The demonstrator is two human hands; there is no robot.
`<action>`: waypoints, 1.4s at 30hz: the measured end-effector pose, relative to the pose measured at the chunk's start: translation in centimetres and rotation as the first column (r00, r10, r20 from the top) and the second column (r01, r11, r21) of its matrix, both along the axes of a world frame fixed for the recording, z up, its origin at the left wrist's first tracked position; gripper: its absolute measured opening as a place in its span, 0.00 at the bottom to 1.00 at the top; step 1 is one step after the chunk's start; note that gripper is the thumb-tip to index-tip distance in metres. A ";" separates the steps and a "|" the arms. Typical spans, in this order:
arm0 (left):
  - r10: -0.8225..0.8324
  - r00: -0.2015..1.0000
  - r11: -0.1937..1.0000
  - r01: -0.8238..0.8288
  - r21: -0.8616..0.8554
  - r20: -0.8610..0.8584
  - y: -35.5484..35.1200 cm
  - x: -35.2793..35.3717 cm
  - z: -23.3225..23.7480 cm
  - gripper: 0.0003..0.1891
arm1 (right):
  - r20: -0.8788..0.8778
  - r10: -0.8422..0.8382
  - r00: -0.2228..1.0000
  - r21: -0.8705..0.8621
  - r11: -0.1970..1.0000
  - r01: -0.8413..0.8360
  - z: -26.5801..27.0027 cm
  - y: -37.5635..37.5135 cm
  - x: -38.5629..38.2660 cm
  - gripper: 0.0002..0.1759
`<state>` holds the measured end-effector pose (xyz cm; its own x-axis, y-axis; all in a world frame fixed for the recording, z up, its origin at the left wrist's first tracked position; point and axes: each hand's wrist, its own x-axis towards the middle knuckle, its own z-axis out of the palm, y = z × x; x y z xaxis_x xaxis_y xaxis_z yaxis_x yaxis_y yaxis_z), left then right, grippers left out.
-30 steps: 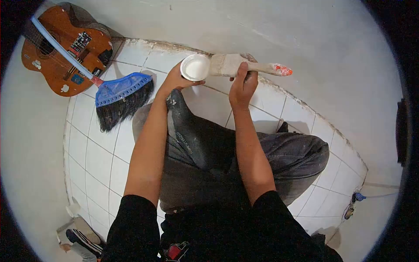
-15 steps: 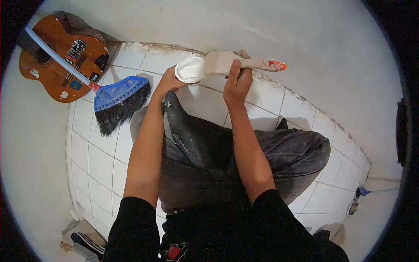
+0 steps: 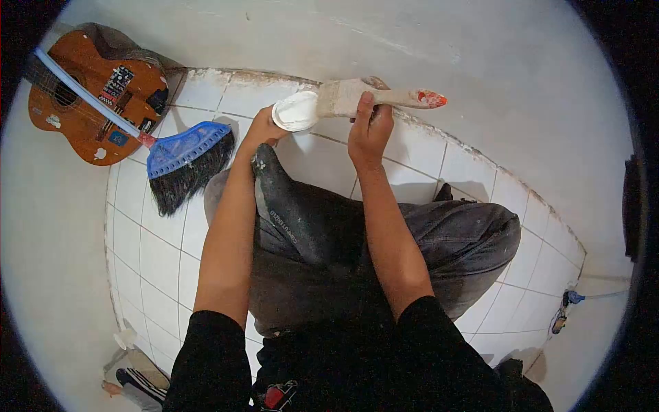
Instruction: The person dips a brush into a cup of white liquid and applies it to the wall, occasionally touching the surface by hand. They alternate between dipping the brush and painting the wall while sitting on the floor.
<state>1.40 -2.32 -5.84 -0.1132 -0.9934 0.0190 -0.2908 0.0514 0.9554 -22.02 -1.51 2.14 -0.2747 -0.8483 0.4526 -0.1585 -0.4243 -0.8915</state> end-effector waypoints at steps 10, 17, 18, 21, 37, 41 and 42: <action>0.049 0.999 0.996 -0.049 0.068 0.006 1.3 -2.6 5.2 0.38 | 0.056 0.033 0.998 0.086 0.996 -0.037 0.5 0.3 -0.1 0.19; -0.001 0.999 1.000 0.001 -0.009 -0.050 0.9 -3.3 5.9 0.48 | 0.041 0.053 0.998 0.134 0.989 -0.058 0.8 0.5 -0.1 0.19; -0.015 0.999 1.000 0.015 0.001 -0.030 0.8 -3.2 5.9 0.49 | 0.059 0.048 0.997 0.112 0.992 -0.054 0.7 0.5 -0.1 0.19; -0.049 0.999 0.999 0.049 0.009 -0.013 0.9 -3.2 5.9 0.51 | -0.039 0.011 0.999 -0.006 1.000 -0.011 0.5 0.2 0.0 0.19; -0.113 0.993 0.993 0.113 -0.034 0.017 0.7 -3.6 5.4 0.52 | -0.367 0.245 0.897 0.026 0.967 -0.253 1.2 0.8 0.7 0.17; -0.097 0.994 0.994 0.098 0.037 -0.048 1.1 -3.7 5.6 0.53 | -0.409 0.278 0.869 0.051 0.958 -0.283 1.7 0.7 1.2 0.19; -0.111 0.992 0.993 0.114 0.041 -0.067 1.0 -3.6 5.4 0.53 | -0.436 0.283 0.855 0.055 0.956 -0.288 1.7 0.7 1.3 0.20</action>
